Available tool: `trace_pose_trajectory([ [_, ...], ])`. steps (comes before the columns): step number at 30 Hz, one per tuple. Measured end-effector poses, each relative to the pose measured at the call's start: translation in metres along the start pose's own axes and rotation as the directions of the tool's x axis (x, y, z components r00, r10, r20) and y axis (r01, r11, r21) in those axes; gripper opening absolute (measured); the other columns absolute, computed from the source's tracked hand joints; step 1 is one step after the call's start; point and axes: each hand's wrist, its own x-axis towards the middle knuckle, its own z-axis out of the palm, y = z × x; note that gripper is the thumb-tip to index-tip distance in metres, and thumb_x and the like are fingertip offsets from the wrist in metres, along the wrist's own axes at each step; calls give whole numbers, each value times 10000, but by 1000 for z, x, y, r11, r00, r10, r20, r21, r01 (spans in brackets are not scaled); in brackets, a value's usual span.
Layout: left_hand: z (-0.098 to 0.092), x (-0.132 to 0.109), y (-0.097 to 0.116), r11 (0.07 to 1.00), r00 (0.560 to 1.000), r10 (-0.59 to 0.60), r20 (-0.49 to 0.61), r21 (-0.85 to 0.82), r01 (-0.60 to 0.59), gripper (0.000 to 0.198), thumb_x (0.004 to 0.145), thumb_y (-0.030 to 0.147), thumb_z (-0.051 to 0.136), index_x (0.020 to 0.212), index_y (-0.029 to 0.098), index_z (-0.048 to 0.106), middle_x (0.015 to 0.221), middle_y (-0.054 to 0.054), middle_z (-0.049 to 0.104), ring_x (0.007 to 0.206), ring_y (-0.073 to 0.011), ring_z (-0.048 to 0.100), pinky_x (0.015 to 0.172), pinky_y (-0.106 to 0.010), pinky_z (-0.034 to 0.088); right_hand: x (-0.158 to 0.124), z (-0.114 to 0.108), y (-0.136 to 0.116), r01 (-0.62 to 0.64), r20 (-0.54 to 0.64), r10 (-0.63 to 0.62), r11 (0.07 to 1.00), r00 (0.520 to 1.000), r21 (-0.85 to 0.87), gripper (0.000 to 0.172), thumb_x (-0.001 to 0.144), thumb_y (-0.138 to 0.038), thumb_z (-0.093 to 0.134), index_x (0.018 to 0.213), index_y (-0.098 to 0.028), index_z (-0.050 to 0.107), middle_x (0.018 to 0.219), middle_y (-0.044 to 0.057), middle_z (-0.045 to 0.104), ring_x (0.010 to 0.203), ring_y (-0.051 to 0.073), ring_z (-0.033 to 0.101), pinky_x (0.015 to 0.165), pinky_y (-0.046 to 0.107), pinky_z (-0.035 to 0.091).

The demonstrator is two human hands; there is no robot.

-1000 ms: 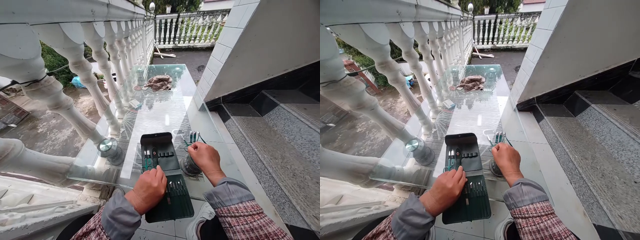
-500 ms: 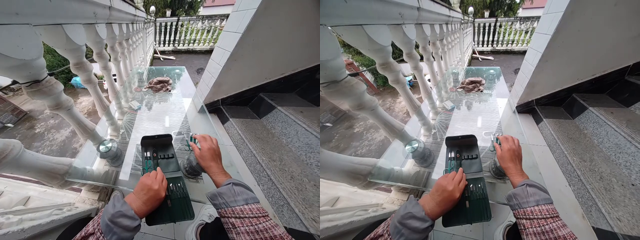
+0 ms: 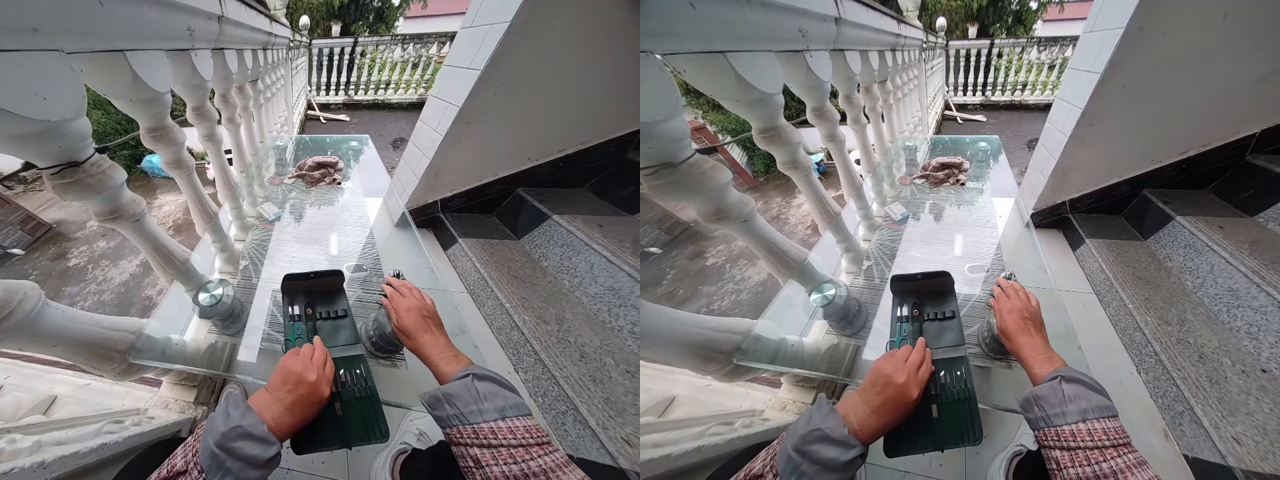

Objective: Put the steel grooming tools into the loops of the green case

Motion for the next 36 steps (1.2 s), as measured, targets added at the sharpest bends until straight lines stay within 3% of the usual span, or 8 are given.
trace_pose_trajectory([
  [6,-2,2,1,1000,1000,-4,24,17,3,275,815,66,440,1036,43,602,1006,-183,658,682,-195,611,495,-270,471,-2,-13,26,-156,-62,165,980,984,125,374,893,-327,351,1121,-139,581,1175,131,599,1119,248,503,932,412,401],
  [10,-1,2,3,1000,1000,-7,11,27,7,270,821,72,441,1033,41,604,1002,-189,658,665,-192,611,491,-270,472,-6,-15,33,-272,43,271,962,962,33,396,880,-352,367,1147,-135,565,1136,138,615,1078,286,520,870,431,431],
  [13,-1,2,4,999,1000,-3,3,41,2,275,829,60,419,1036,34,599,1008,-206,652,664,-195,613,487,-273,468,-8,-11,32,-205,66,203,979,977,19,396,886,-318,358,1184,-131,541,1187,145,587,1114,297,498,865,444,435],
  [17,-1,2,5,999,1000,-5,14,36,5,281,841,59,396,1039,27,593,1012,-218,645,642,-188,603,466,-268,452,-8,-11,20,-86,-78,90,995,993,56,372,891,-300,377,1164,-117,550,1180,165,579,1144,300,475,905,468,420],
  [21,0,2,7,1000,1000,-23,4,7,23,274,859,87,385,1034,34,589,1019,-201,639,648,-184,592,465,-268,446,-10,-22,-17,176,-246,-128,967,961,183,278,883,-246,436,1087,-141,594,1125,135,605,1125,257,489,959,439,405],
  [24,-1,1,2,999,999,-39,-28,-33,38,249,873,116,399,1038,61,577,1046,-177,626,673,-178,583,489,-269,448,-14,-33,-50,325,-242,-257,895,935,305,249,871,-204,471,1084,-161,592,1077,105,624,1069,223,520,943,403,423],
  [31,-20,-14,-37,893,902,-431,-14,-146,425,154,910,139,438,999,185,556,871,-28,606,767,-155,548,604,-236,420,-17,-43,-81,243,-88,-229,849,969,470,199,895,-238,432,902,-188,624,826,51,656,794,175,573,729,323,464],
  [36,-21,-20,-40,886,884,-430,181,-104,452,163,868,77,476,751,176,533,733,-21,549,702,-172,516,533,-247,372,-20,-35,-89,241,-10,-271,840,963,487,230,900,-251,407,871,-200,629,804,53,643,764,177,567,704,323,458],
])
